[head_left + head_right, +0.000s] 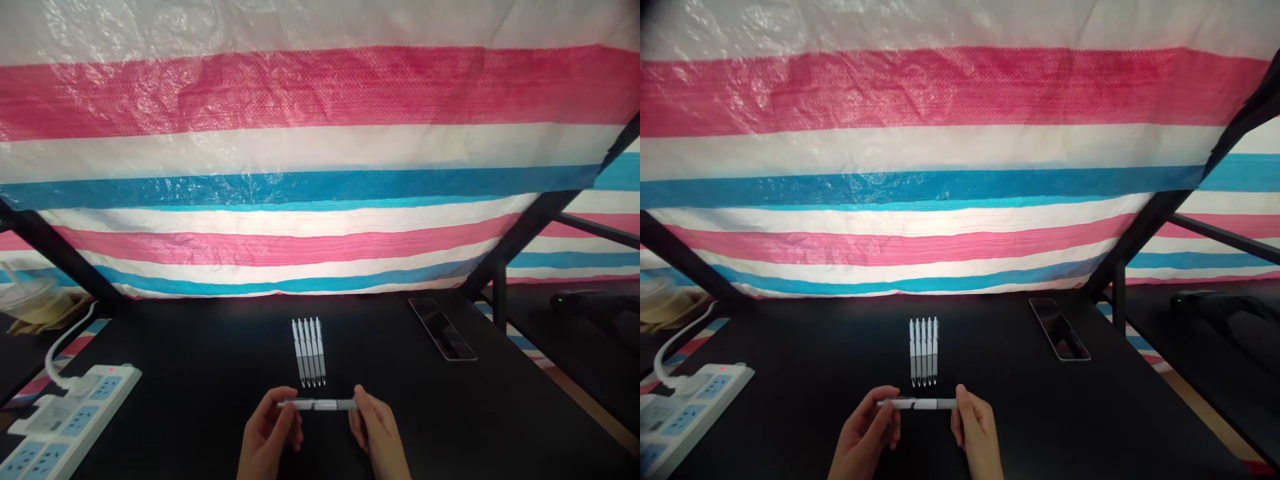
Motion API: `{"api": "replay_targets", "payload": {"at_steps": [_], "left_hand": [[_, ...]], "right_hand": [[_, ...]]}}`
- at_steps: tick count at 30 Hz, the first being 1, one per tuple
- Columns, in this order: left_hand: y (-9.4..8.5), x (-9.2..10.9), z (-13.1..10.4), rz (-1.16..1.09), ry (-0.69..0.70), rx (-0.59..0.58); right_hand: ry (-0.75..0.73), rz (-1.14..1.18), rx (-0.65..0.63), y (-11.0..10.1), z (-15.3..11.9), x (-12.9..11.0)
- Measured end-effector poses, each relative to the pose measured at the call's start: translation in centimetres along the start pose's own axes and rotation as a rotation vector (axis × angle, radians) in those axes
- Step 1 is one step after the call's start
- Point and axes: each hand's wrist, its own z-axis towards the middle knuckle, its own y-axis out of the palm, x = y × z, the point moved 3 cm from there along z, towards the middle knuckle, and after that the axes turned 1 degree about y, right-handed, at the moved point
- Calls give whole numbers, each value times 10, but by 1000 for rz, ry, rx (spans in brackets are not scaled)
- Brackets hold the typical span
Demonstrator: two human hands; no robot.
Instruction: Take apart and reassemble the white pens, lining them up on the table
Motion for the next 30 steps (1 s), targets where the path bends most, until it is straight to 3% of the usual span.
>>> {"api": "replay_targets", "payload": {"at_steps": [5, 13, 19, 21, 27, 30], "left_hand": [[-9, -3, 2, 15, -63, 65], [-20, -7, 8, 5, -49, 118], [-24, -12, 11, 14, -57, 113], [-24, -14, 12, -23, -47, 118], [-31, -17, 11, -73, -10, 113], [-32, -19, 11, -86, -27, 99]], "right_hand": [[-96, -83, 17, 0, 5, 2], [-183, -182, -160, -1, 3, -9], [-347, -288, -73, -6, 1, -11], [-331, -265, -84, -6, 2, -10], [-97, -117, -226, -3, 3, -1], [-99, -136, -214, -4, 4, -1]]}}
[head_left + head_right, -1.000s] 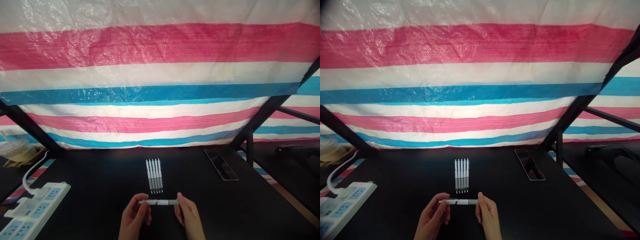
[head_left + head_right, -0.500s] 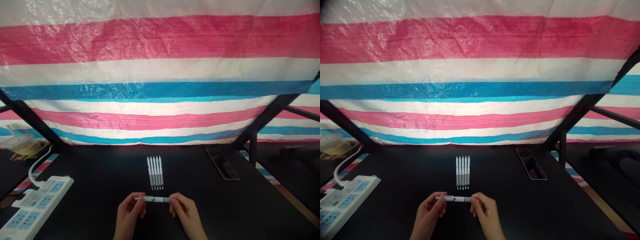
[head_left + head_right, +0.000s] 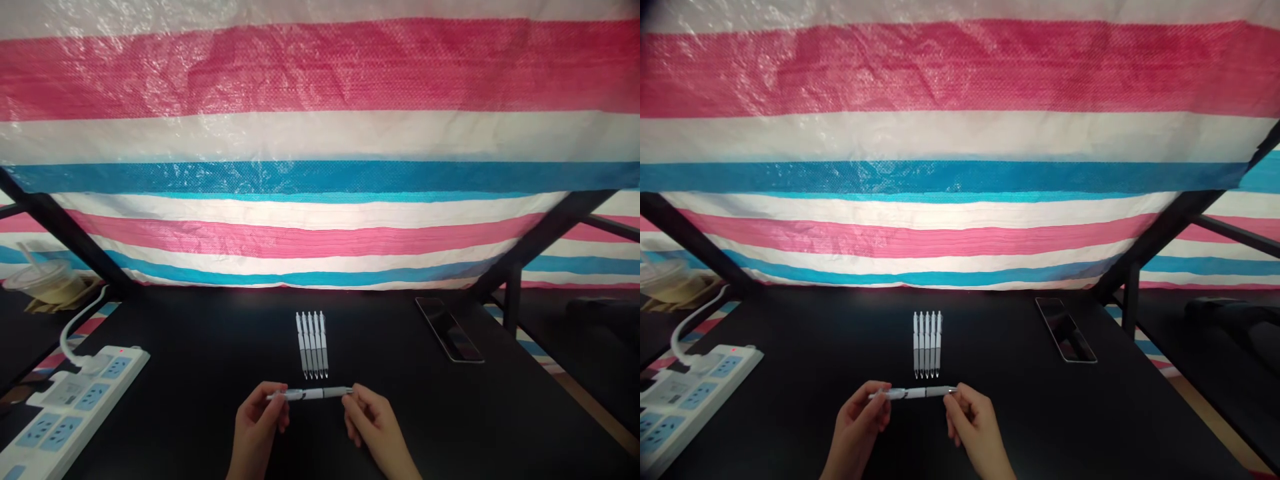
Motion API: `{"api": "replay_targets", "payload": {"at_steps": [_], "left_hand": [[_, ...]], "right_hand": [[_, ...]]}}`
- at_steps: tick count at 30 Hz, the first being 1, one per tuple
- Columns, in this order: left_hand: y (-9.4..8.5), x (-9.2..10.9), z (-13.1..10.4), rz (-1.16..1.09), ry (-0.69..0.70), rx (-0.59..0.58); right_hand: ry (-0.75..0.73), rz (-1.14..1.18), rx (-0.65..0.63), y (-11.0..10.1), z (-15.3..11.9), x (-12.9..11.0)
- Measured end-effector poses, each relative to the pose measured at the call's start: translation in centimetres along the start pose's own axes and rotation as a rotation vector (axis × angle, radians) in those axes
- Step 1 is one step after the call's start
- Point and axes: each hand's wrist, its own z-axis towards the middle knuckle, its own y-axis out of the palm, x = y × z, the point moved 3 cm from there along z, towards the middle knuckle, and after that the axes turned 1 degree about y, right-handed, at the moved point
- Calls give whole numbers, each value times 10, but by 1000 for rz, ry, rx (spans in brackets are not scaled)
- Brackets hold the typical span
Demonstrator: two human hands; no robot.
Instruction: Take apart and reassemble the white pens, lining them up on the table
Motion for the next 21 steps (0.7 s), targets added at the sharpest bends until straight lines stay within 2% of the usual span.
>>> {"api": "replay_targets", "payload": {"at_steps": [5, 11, 14, 16, 18, 21], "left_hand": [[2, 2, -1, 36, 30, 1], [3, 6, -4, 47, 56, 1], [5, 7, -6, 37, 50, 1], [6, 8, -6, 28, 46, -3], [6, 9, -6, 19, 44, -4], [6, 8, -5, 12, 38, -12]], "right_hand": [[43, 49, -51, 0, -1, -1], [1, 128, -95, 1, -1, 0], [55, 113, -49, 0, -1, 4], [25, 127, -27, -1, 0, 4], [5, 149, -39, -1, 0, 4], [51, 128, -46, -1, 1, 5]]}}
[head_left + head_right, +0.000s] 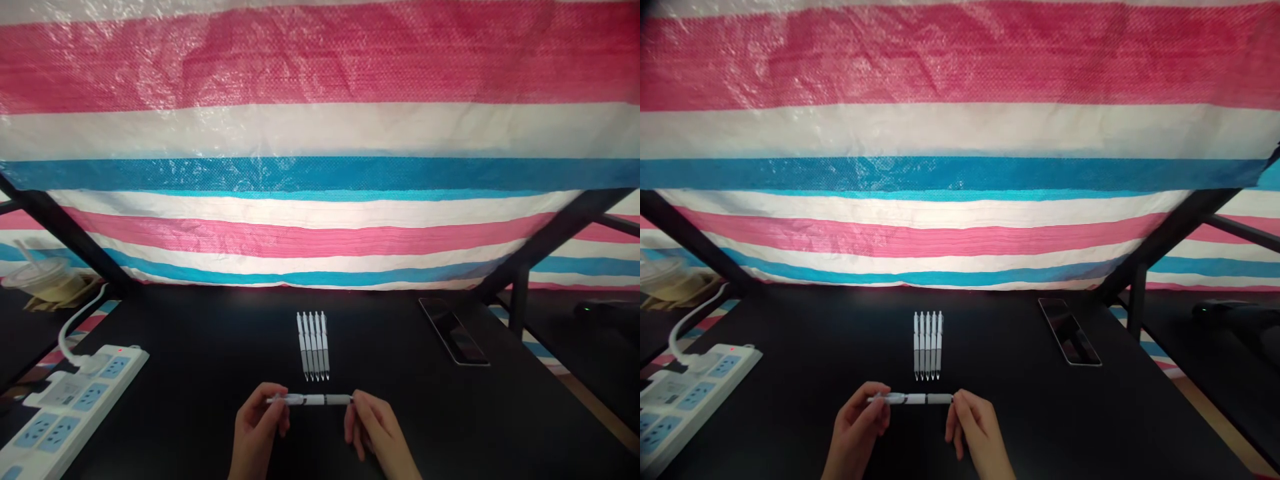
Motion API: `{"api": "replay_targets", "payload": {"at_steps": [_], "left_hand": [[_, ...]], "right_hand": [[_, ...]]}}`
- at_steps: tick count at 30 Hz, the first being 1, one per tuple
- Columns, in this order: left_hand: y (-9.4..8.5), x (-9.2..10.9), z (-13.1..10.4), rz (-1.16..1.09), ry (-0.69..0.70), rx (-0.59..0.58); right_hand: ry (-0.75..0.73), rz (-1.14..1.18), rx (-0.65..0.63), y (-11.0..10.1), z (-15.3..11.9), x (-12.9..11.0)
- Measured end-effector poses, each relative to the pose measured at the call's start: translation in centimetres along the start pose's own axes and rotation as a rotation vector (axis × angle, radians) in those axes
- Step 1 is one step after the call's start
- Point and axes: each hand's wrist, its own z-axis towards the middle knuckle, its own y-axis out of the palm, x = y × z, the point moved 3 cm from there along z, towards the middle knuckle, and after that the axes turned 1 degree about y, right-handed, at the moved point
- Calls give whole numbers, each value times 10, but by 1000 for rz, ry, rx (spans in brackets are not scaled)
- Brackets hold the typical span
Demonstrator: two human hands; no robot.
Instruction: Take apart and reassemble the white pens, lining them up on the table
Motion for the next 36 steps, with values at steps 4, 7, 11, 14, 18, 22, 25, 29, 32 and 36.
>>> {"api": "replay_targets", "payload": {"at_steps": [4, 7, 11, 14, 18, 22, 25, 29, 32, 36], "left_hand": [[-1, -1, 1, -16, 5, -18], [-1, -1, 2, -8, 7, -17], [0, -1, 3, 0, 8, -22], [0, -1, 2, -7, 19, -16], [0, 0, 1, -7, 8, -21], [0, 0, 2, -16, 12, -21], [-1, -1, 2, -1, 7, -18], [-1, -1, 1, 6, 1, -12], [1, 1, 1, 4, 2, 2], [3, 3, 0, 2, 4, 18]], "right_hand": [[-27, 41, -10, 0, 1, 0], [-21, 74, -35, 0, 1, 1], [-14, 42, 7, 0, 0, 2], [-37, 74, -18, 1, 0, 1], [21, 36, -4, 2, 0, 1], [-25, 72, -20, 3, 0, -1], [27, 65, -27, 2, 0, 0], [10, 54, -4, 2, 0, -2], [-5, 146, -7, 0, -1, -4], [-19, 254, 52, -5, -2, -4]]}}
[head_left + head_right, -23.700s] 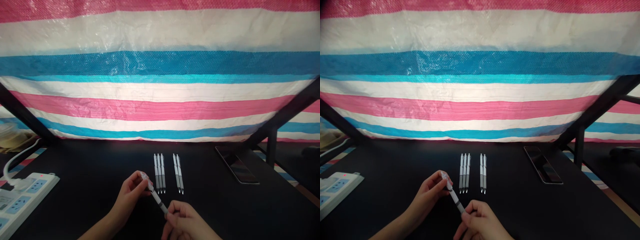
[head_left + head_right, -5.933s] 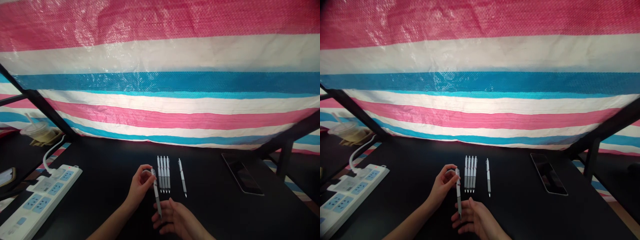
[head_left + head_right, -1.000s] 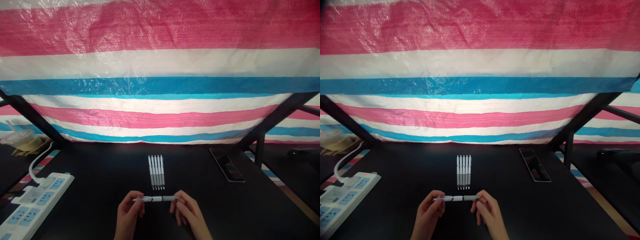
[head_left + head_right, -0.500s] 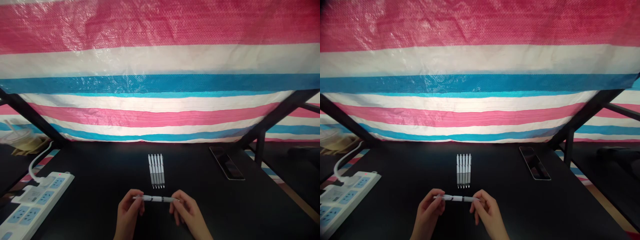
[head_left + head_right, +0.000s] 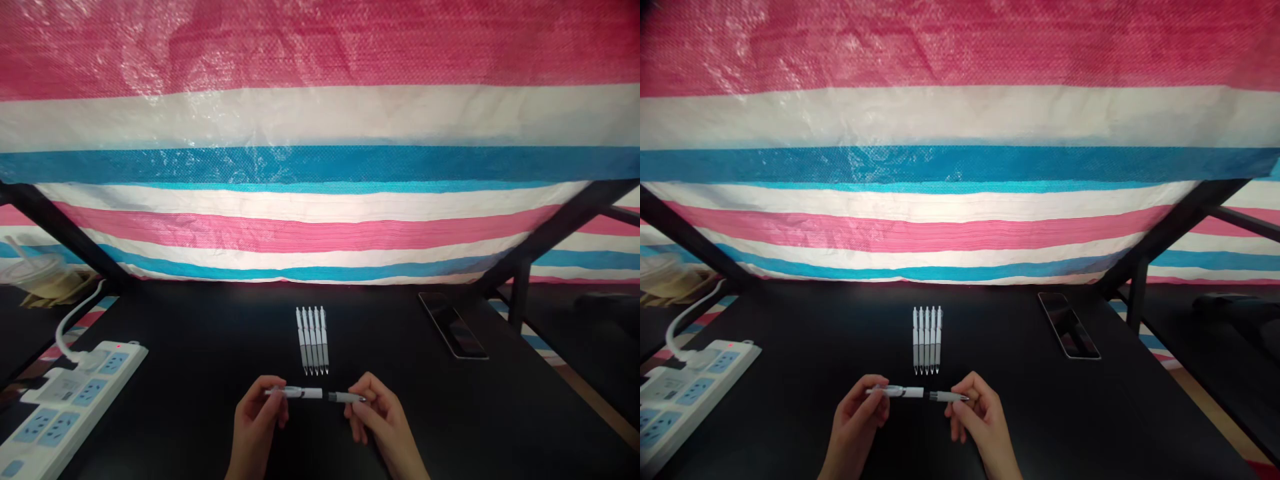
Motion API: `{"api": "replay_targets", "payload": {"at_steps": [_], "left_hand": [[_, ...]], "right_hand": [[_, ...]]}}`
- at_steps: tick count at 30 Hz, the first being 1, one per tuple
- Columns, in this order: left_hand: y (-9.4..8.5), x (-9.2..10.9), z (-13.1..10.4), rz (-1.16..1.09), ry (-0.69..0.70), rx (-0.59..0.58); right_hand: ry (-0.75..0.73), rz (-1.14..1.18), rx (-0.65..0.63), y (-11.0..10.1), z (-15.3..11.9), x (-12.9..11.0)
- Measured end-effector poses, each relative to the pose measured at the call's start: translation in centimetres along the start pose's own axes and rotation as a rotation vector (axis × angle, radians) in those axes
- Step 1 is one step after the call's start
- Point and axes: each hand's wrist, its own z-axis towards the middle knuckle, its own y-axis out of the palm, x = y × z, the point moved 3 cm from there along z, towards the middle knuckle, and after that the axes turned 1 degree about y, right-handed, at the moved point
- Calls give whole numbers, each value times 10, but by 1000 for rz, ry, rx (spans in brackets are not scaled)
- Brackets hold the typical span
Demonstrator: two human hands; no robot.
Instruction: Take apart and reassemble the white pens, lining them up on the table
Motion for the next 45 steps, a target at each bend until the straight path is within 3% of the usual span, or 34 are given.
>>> {"api": "replay_targets", "payload": {"at_steps": [7, 29, 40, 45], "left_hand": [[-1, 1, 1, -8, 14, 26], [-5, 0, 4, -79, -23, 110], [0, -3, 2, -7, -22, 5], [2, -1, 2, 20, -14, 28]], "right_hand": [[-59, 131, 160, -8, -3, -2], [-98, 152, 269, -14, -4, -3], [-157, -79, 112, 1, -3, 0], [-146, -233, 71, 3, -1, 4]]}}
